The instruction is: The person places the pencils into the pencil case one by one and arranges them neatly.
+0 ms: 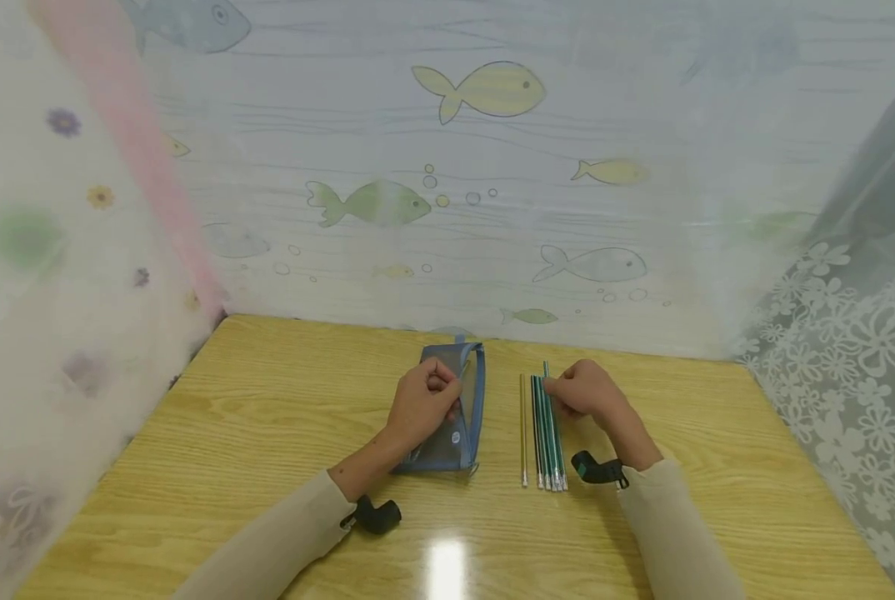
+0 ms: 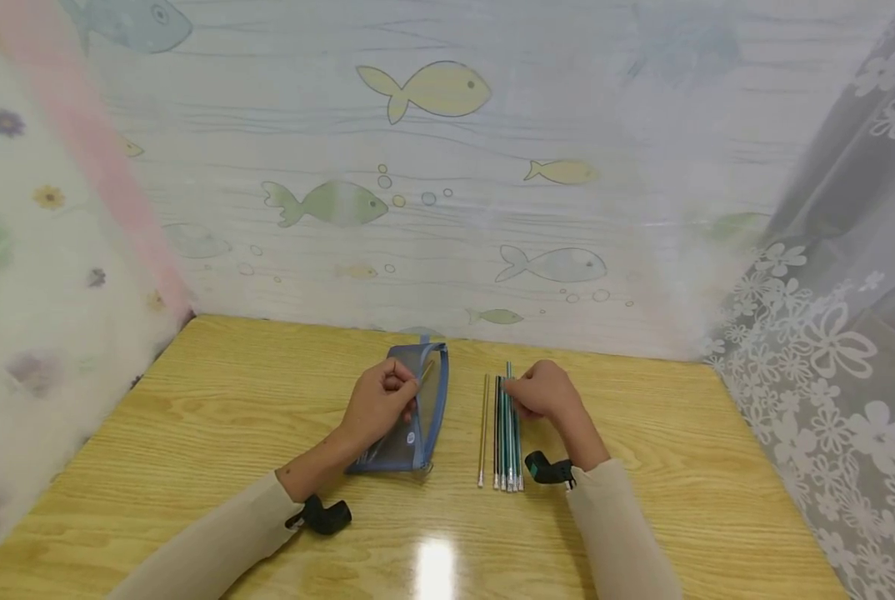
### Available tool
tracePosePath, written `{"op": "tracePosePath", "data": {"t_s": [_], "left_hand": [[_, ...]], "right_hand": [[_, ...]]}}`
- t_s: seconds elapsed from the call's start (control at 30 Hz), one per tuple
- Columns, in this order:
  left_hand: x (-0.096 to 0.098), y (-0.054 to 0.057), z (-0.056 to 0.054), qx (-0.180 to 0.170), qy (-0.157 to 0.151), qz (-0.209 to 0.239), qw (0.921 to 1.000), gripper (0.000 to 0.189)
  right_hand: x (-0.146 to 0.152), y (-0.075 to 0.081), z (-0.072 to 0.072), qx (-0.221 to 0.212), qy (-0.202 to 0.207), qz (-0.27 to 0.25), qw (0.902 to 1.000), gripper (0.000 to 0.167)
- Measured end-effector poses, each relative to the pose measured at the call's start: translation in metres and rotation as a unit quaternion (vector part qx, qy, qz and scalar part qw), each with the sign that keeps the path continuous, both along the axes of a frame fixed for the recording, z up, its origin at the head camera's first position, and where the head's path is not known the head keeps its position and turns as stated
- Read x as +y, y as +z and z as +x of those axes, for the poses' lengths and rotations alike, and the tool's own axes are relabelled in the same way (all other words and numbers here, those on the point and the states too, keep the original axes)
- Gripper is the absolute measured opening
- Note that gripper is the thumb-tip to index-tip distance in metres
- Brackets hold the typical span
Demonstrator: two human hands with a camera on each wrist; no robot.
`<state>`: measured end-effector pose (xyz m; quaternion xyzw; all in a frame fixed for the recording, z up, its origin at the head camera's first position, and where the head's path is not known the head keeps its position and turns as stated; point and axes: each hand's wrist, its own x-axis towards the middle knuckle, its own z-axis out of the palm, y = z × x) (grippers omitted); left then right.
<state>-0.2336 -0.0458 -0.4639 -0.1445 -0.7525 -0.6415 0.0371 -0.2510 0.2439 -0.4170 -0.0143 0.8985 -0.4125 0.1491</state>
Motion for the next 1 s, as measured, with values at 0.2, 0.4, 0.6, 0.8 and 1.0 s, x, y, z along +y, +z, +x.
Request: {"op": "tracePosePath", "data": {"t_s": [0.2, 0.4, 0.6, 0.8, 1.0], "left_hand": [[0.0, -0.001, -0.001, 0.001, 0.009, -0.001, 1.0, 0.005], [0.002, -0.002, 0.0, -0.004, 0.016, 0.0, 0.9999, 0.006], [0.002, 0.0, 0.001, -0.001, 0.007, 0.002, 1.0, 0.007], [0.001, 0.001, 0.001, -0.004, 0.004, 0.005, 1.0, 0.005], [0.001, 0.0, 0.0, -0.006, -0.001, -0.001, 1.0, 0.006]], "right_hand": [[-0.017, 0.006, -0.001, -0.001, 0.002, -0.045, 0.999, 0.041], [-0.031, 0.008, -0.006, 0.005, -0.008, -0.054, 0.9985, 0.037], [-0.046, 0.011, -0.015, 0.012, -0.03, -0.084, 0.9959, 0.033], [-0.063, 0.01, -0.02, 0.016, -0.062, -0.14, 0.988, 0.031], [-0.079, 0.006, -0.022, 0.011, -0.075, -0.179, 0.9809, 0.033]]}}
